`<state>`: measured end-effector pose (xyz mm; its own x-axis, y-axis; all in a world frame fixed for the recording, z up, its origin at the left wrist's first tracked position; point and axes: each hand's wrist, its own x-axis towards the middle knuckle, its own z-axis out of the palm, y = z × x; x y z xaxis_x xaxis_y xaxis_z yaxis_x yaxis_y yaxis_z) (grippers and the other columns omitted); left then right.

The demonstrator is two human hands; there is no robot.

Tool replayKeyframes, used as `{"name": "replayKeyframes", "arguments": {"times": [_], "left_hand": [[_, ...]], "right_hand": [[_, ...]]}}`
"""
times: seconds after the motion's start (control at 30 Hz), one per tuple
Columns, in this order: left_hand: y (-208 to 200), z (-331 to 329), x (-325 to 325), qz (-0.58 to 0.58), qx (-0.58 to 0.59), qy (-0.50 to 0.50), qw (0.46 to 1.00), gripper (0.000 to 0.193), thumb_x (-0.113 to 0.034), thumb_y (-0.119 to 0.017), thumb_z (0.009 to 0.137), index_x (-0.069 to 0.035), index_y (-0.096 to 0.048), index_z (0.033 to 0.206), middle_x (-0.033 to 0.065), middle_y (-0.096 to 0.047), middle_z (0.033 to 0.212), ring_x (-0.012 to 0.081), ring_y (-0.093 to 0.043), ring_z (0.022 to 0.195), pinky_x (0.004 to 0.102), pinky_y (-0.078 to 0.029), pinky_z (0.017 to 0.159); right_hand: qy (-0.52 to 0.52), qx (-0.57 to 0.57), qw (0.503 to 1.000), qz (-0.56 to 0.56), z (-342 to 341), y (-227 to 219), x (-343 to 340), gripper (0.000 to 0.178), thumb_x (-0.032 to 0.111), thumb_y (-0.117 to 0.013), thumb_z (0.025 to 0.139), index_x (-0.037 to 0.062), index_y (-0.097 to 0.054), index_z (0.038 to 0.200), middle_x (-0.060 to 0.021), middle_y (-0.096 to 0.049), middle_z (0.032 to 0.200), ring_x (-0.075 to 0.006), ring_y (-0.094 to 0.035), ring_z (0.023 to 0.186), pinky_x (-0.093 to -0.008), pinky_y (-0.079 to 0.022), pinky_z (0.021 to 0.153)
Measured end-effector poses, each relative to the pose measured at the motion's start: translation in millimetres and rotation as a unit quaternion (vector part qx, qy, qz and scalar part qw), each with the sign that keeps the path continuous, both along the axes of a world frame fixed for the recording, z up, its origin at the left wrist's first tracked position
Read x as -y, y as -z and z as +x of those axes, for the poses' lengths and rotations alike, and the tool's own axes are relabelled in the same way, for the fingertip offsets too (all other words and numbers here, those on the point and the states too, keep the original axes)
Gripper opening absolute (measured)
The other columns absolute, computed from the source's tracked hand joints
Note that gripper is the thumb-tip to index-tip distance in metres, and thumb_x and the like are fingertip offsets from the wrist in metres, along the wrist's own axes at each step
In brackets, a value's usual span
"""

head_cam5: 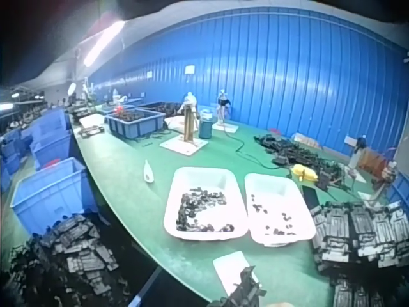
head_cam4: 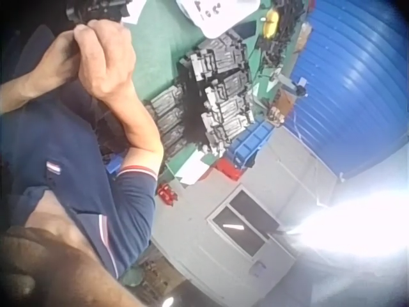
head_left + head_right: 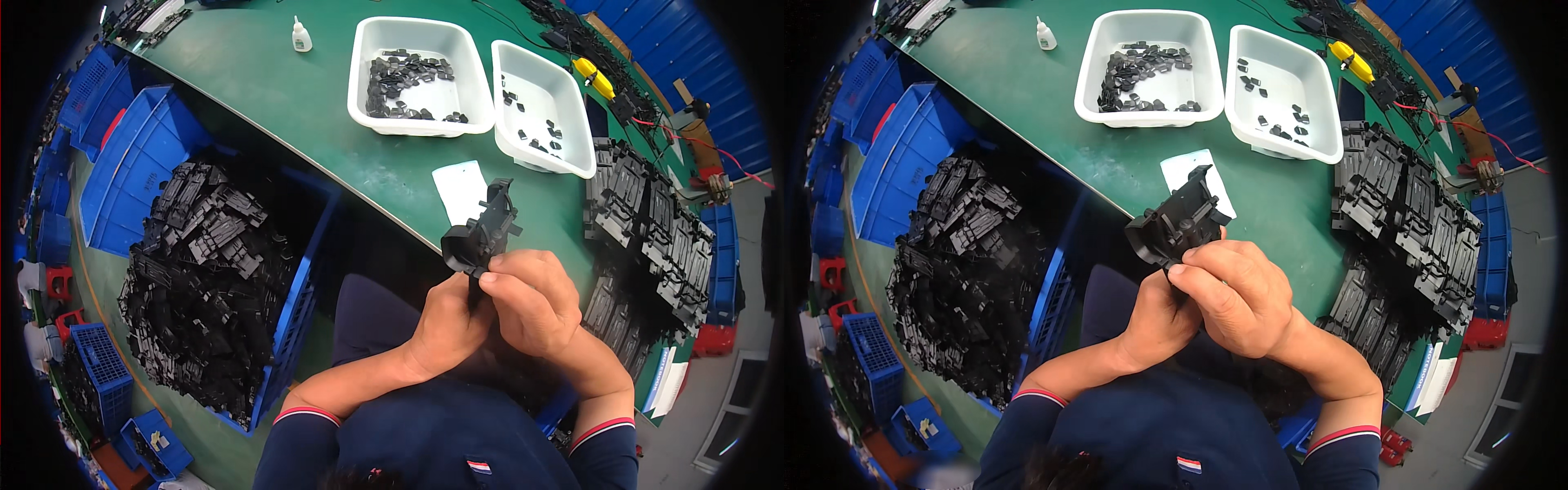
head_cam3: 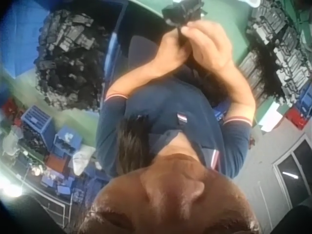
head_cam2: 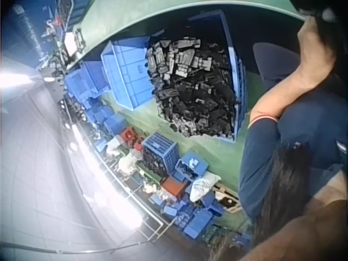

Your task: The person assembles small black plastic components onto a larger base part by hand, taking the components from a parts bin and attaching them to the base.

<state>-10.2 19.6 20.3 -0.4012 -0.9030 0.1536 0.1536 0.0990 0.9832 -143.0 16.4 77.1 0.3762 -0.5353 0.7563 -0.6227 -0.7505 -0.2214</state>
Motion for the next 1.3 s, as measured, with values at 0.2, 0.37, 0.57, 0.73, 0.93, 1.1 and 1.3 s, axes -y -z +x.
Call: {"name": "replayKeyframes", "arguments": {"times": [0.2,0.37,0.57,0.73,0.93,1.1,1.3], "left_hand": [[3,-1,-1,-0.03,0.021,-0.026,0.999,0.011,0.002,-0.054,0.084,0.001,-0.055,0.095,0.0229,-0.06,0.083,0.0447,-0.059,0.075,0.0432,-0.048,0.06],[4,0,-4,-0.015,0.045,-0.024,0.999,0.016,0.003,-0.055,0.081,-0.002,-0.056,0.096,0.0225,-0.06,0.083,0.0449,-0.059,0.076,0.0453,-0.049,0.061],[5,1,-6,-0.031,0.061,-0.031,0.997,0.02,0.004,-0.056,0.077,-0.002,-0.056,0.096,0.022,-0.061,0.083,0.0448,-0.059,0.078,0.046,-0.049,0.063],[1,4,-6,-0.029,0.068,-0.025,0.997,0.017,0.003,-0.056,0.078,0.0,-0.055,0.094,0.0225,-0.061,0.083,0.0451,-0.058,0.08,0.0449,-0.049,0.062],[-19,11,6,0.068,0.048,0.062,0.995,0.025,-0.007,-0.057,0.09,0.004,-0.057,0.112,0.0159,-0.066,0.09,0.025,-0.067,0.086,0.033,-0.051,0.074],[-37,-8,11,0.253,-0.088,0.08,0.96,0.033,-0.01,-0.053,0.095,-0.001,-0.051,0.127,0.0062,-0.062,0.11,0.0135,-0.059,0.1,0.0283,-0.049,0.085],[-33,-32,1,0.205,-0.15,0.201,0.946,0.061,-0.04,-0.047,0.099,0.003,-0.033,0.141,0.016,-0.041,0.142,0.0258,-0.042,0.129,0.0404,-0.036,0.107]], "right_hand": [[-0.012,-0.031,0.999,-0.02,0,0,-2,0.037,-0.006,-0.064,0.062,-0.0073,-0.063,0.098,-0.0177,-0.06,0.092,-0.029,-0.063,0.072,-0.0331,-0.054,0.058],[-0.012,-0.047,0.998,-0.035,1,1,-3,0.037,-0.005,-0.064,0.061,-0.0099,-0.062,0.098,-0.0189,-0.059,0.091,-0.0303,-0.063,0.073,-0.0344,-0.054,0.059],[-0.011,-0.049,0.999,-0.02,5,-5,-5,0.035,-0.01,-0.064,0.064,-0.0088,-0.059,0.098,-0.0178,-0.058,0.089,-0.03,-0.063,0.071,-0.036,-0.055,0.06],[-0.003,-0.043,0.999,0.001,5,-8,-7,0.034,-0.016,-0.066,0.067,-0.0053,-0.058,0.098,-0.0157,-0.059,0.089,-0.0287,-0.063,0.072,-0.0365,-0.056,0.062],[0.066,0.034,0.996,0.044,0,-16,-14,0.04,-0.005,-0.071,0.069,-0.0032,-0.061,0.107,-0.0178,-0.063,0.099,-0.0251,-0.064,0.073,-0.0318,-0.055,0.062],[0.137,0.124,0.953,0.242,-23,-33,-46,0.053,0.01,-0.078,0.072,-0.003,-0.055,0.117,-0.0193,-0.06,0.11,-0.0302,-0.061,0.09,-0.0359,-0.053,0.076],[0.183,0.158,0.909,0.338,-24,-13,-87,0.089,0.026,-0.082,0.068,-0.0029,-0.031,0.135,-0.0242,-0.04,0.132,-0.0414,-0.042,0.119,-0.0459,-0.038,0.1]]}}
